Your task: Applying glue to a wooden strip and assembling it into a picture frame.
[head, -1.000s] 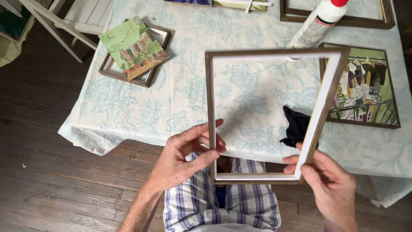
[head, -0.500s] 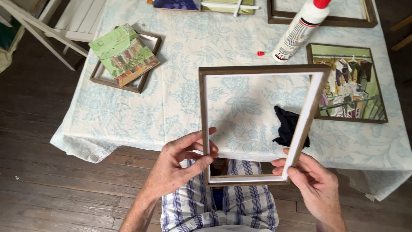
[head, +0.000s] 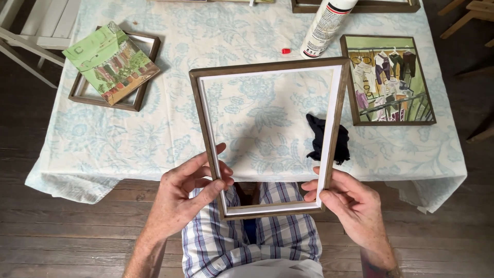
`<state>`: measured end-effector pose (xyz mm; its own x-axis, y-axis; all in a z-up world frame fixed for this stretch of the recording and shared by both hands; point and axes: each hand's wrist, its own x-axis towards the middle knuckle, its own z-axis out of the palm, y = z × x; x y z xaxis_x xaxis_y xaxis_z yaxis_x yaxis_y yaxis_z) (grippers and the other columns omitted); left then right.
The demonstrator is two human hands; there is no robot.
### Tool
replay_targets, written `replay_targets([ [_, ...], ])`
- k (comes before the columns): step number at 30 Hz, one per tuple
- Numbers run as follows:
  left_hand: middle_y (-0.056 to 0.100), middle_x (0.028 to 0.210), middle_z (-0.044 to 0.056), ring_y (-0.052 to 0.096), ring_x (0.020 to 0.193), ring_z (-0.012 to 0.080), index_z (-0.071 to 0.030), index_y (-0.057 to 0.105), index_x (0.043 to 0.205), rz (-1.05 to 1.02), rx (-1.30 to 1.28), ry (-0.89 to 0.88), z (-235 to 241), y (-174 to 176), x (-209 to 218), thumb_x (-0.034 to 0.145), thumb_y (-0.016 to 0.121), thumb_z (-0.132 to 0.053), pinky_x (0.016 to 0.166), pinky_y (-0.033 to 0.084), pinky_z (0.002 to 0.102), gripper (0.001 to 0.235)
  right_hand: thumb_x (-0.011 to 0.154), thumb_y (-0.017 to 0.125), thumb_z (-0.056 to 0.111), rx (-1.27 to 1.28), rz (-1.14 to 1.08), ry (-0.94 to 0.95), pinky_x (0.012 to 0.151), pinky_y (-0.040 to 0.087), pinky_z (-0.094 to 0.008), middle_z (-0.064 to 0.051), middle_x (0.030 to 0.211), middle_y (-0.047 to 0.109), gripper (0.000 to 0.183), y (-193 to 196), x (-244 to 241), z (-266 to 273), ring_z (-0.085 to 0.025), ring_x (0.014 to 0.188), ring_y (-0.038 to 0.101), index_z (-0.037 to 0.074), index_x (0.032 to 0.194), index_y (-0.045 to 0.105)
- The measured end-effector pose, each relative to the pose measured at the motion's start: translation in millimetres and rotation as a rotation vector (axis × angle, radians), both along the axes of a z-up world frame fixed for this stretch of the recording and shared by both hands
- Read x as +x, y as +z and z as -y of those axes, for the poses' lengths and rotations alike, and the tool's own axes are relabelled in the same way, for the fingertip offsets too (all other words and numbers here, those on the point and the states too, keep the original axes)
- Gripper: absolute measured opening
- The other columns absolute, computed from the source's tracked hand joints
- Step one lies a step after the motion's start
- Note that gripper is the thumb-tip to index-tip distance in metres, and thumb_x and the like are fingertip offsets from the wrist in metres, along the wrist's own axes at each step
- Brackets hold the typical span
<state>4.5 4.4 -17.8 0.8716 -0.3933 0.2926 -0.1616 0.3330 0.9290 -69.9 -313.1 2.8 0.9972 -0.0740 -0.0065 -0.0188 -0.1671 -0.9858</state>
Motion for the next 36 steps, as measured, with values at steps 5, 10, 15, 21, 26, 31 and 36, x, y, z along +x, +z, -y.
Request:
replay_targets([
  [5,0.078,0.113,0.009,0.081,0.092,0.018,-0.007,0.053,0.146,-0.034,0.244,0.041,-0.5,25.2,-3.8,0.091,0.075,-0.009,0.089,0.072,0.033,0.06,0.088,0.064,-0.007,0.094,-0.068,-0.005,0.089,0.068,-0.036,-0.022,0.118,0.077,0.048,-0.6,4.9,-3.2,-0.029,0.098,0.08,-0.005,0.136,0.061],
  [10,0.078,0.11,0.008,0.079,0.083,0.0134,-0.017,0.051,0.147,0.187,0.311,0.058,10.6,51.7,-25.1,0.092,0.08,-0.019,0.071,0.075,0.025,0.062,0.088,0.07,-0.005,0.091,0.063,-0.004,0.082,0.074,-0.039,-0.022,0.123,0.071,0.044,-36.0,21.5,-5.3,-0.03,0.099,0.079,-0.004,0.132,0.062],
  [15,0.079,0.11,0.005,0.074,0.084,0.0101,-0.021,0.045,0.152,0.257,0.306,0.09,27.6,76.1,-54.1,0.086,0.09,-0.014,0.077,0.071,0.024,0.081,0.094,0.069,-0.001,-0.019,0.127,0.042,0.084,0.072,-0.033,-0.017,0.111,0.079,0.024,-39.5,31.3,-21.7,-0.025,0.097,0.083,0.002,0.119,0.068],
  [21,0.07,0.09,0.008,0.067,0.071,0.0128,0.0,0.061,0.134,0.295,0.36,0.138,42.5,101.9,-48.6,0.086,0.086,-0.014,0.066,0.067,0.023,0.056,0.081,0.084,0.005,-0.277,-0.031,-0.104,0.068,0.068,-0.029,-0.007,0.089,0.083,0.021,-59.4,34.5,-31.0,-0.017,0.074,0.082,0.004,0.1,0.076],
  [26,0.056,0.072,0.0,0.055,0.056,0.0091,0.007,0.063,0.132,0.345,0.48,0.201,49.5,93.8,-24.5,0.093,0.07,-0.015,0.043,0.052,0.023,0.045,0.082,0.084,0.014,-0.47,0.063,-0.034,0.076,0.069,-0.038,-0.003,0.105,0.08,0.03,-44.6,54.8,-27.0,-0.019,0.089,0.079,0.012,0.109,0.071],
  [31,0.066,0.07,0.005,0.057,0.047,0.0092,0.007,0.061,0.135,0.358,0.599,0.232,61.3,59.5,36.6,0.094,0.06,-0.019,0.036,0.05,0.022,0.048,0.1,0.066,0.037,-0.963,0.291,-0.247,0.108,0.035,-0.072,-0.023,0.151,0.05,0.049,-73.5,97.2,25.4,-0.042,0.135,0.051,0.005,0.137,0.061],
  [36,0.071,0.126,0.026,0.08,0.101,0.032,0.007,0.062,0.133,0.392,0.764,0.173,67.8,52.8,88.7,0.091,0.064,-0.017,0.083,0.068,0.038,0.049,0.1,0.065,0.004,-0.939,0.37,-0.174,0.101,0.055,-0.053,-0.02,0.136,0.065,0.035,-114.5,113.6,41.3,-0.037,0.121,0.061,-0.002,0.134,0.066],
])
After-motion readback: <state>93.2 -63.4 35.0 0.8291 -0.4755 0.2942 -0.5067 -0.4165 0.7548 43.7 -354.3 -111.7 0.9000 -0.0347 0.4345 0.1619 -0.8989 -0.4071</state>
